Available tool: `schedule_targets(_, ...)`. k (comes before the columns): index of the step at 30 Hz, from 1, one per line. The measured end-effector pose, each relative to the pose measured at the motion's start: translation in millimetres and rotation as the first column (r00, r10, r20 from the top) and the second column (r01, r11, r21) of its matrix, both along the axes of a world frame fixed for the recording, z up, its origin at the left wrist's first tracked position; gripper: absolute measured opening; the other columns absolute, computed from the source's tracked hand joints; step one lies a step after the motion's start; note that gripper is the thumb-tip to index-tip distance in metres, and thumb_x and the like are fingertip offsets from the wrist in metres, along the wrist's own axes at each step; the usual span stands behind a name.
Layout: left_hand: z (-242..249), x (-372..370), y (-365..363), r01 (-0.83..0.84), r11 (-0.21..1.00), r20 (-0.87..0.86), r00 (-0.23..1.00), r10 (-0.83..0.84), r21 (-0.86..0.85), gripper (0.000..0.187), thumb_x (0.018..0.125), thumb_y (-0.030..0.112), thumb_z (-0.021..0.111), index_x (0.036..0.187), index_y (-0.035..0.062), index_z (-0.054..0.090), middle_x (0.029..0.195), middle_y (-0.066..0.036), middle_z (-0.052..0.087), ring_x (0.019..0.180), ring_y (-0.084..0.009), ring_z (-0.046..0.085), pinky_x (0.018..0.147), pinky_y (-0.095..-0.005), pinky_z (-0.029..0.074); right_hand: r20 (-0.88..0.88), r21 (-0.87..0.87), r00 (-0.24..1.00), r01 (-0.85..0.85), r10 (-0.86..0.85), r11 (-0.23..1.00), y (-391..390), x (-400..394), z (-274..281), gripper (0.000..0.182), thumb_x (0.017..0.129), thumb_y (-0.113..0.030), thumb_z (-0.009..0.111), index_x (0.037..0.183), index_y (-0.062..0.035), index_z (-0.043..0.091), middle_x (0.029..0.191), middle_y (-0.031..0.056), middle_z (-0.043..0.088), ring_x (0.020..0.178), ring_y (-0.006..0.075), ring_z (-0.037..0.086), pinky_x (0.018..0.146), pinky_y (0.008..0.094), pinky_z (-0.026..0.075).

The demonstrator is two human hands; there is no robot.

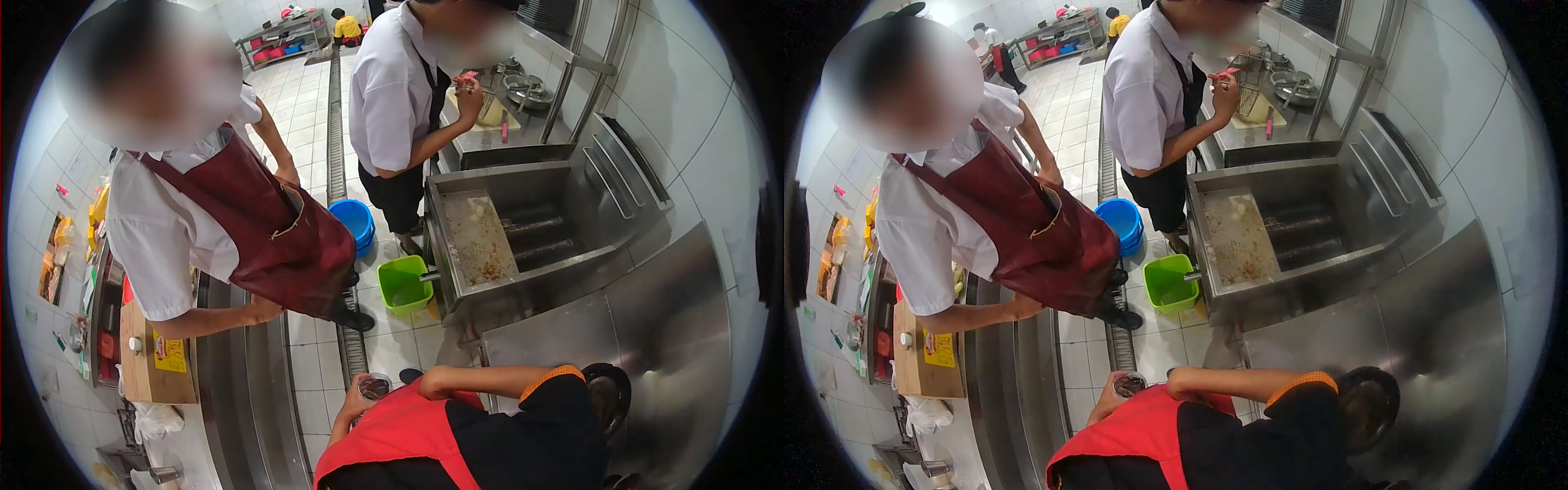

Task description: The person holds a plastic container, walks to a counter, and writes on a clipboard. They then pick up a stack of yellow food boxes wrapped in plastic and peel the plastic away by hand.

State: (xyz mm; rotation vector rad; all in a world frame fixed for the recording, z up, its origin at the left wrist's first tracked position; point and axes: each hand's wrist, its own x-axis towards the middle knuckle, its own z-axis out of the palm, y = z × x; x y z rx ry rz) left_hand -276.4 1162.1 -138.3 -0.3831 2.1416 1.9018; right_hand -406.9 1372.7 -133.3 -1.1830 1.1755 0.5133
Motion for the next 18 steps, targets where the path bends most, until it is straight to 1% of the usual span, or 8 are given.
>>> schedule_targets(3, 0.1, -0.1, 2.0, -0.024, 1.000, 0.028, 0.999, 0.023, 0.015, 0.088, 0.047, 0.019, 0.091, 0.121, 0.0073, 0.044, 0.115, -0.010, 0.057, 0.110, -0.0223, 0.055, 0.098, -0.0351, 0.042, -0.030, 0.050, 0.999, 0.015, -0.014, 0.999, -1.8, -11.3, 48.9, 0.039, 0.058, -0.014, 0.087, 0.094, -0.0035, 0.073, 0.101, 0.0087, 0.071, 0.087, 0.0225, 0.067, 0.078, 0.0372, 0.053)
schedule_targets(5, 7.1, -0.5, 3.0, -0.025, 1.000, 0.017, 1.000, 0.025, 0.003, 0.088, 0.047, 0.019, 0.091, 0.121, 0.0074, 0.045, 0.115, -0.010, 0.057, 0.110, -0.0223, 0.055, 0.098, -0.0349, 0.042, 0.059, -0.109, 0.991, -0.115, 0.122, 0.987, 1.1, -16.9, 60.0, 0.029, 0.063, -0.009, 0.073, 0.091, -0.0045, 0.072, 0.093, 0.0149, 0.070, 0.085, 0.0306, 0.067, 0.066, 0.0452, 0.051)
schedule_targets(8, 11.2, -1.8, 3.3, -0.027, 1.000, 0.007, 1.000, 0.027, -0.011, 0.088, 0.047, 0.019, 0.091, 0.120, 0.0076, 0.045, 0.114, -0.010, 0.057, 0.110, -0.0221, 0.055, 0.097, -0.0345, 0.042, 0.107, -0.002, 0.989, -0.098, 0.098, 0.995, -3.9, -17.4, 64.6, 0.031, 0.061, -0.008, 0.074, 0.092, -0.0039, 0.072, 0.093, 0.0149, 0.070, 0.083, 0.0292, 0.067, 0.064, 0.0441, 0.051)
schedule_targets(11, 5.6, -1.7, 1.5, -0.033, 0.999, 0.013, 0.999, 0.033, 0.008, 0.089, 0.047, 0.019, 0.091, 0.121, 0.0079, 0.044, 0.115, -0.010, 0.057, 0.109, -0.0219, 0.055, 0.097, -0.0344, 0.042, 0.093, -0.063, 0.982, -0.162, 0.167, 0.985, -8.7, -23.8, 81.5, 0.031, 0.060, -0.006, 0.074, 0.090, -0.0040, 0.072, 0.093, 0.0138, 0.071, 0.083, 0.0280, 0.068, 0.065, 0.0429, 0.051)
schedule_targets(12, 2.7, -1.3, 0.7, -0.039, 0.999, 0.015, 0.999, 0.039, 0.029, 0.089, 0.046, 0.019, 0.092, 0.122, 0.0082, 0.044, 0.114, -0.010, 0.057, 0.109, -0.0217, 0.055, 0.097, -0.0345, 0.042, 0.094, -0.063, 0.981, -0.161, 0.167, 0.985, -9.5, -23.6, 85.5, 0.031, 0.060, -0.006, 0.074, 0.090, -0.0040, 0.072, 0.093, 0.0138, 0.071, 0.083, 0.0280, 0.068, 0.065, 0.0429, 0.051)
schedule_targets(14, 4.6, -2.1, 0.1, -0.034, 0.999, 0.018, 0.999, 0.034, 0.012, 0.090, 0.046, 0.019, 0.092, 0.122, 0.0085, 0.044, 0.114, -0.010, 0.057, 0.109, -0.0216, 0.055, 0.097, -0.0345, 0.043, 0.033, 0.063, 0.999, -0.029, 0.027, 0.998, -10.1, -23.1, 91.0, 0.029, 0.059, -0.006, 0.074, 0.088, -0.0029, 0.073, 0.092, 0.0135, 0.071, 0.082, 0.0272, 0.068, 0.065, 0.0421, 0.050)
schedule_targets(17, 18.8, -5.0, 2.3, -0.032, 0.999, 0.057, 0.998, 0.032, -0.004, 0.091, 0.047, 0.020, 0.092, 0.123, 0.0089, 0.043, 0.115, -0.010, 0.058, 0.108, -0.0214, 0.056, 0.096, -0.0344, 0.044, 0.092, 0.009, 0.995, -0.049, 0.048, 0.999, -8.6, -25.8, 100.6, 0.028, 0.059, -0.004, 0.074, 0.087, -0.0012, 0.073, 0.093, 0.0135, 0.071, 0.083, 0.0269, 0.067, 0.067, 0.0416, 0.050)
schedule_targets(18, 25.3, -6.3, 3.4, -0.037, 0.999, 0.093, 0.995, 0.037, -0.006, 0.092, 0.047, 0.020, 0.092, 0.124, 0.0090, 0.043, 0.115, -0.011, 0.058, 0.109, -0.0213, 0.056, 0.096, -0.0342, 0.044, 0.094, 0.009, 0.995, -0.045, 0.044, 0.999, -9.0, -23.9, 84.6, 0.028, 0.059, -0.004, 0.074, 0.087, -0.0012, 0.073, 0.093, 0.0135, 0.071, 0.083, 0.0269, 0.067, 0.067, 0.0416, 0.050)
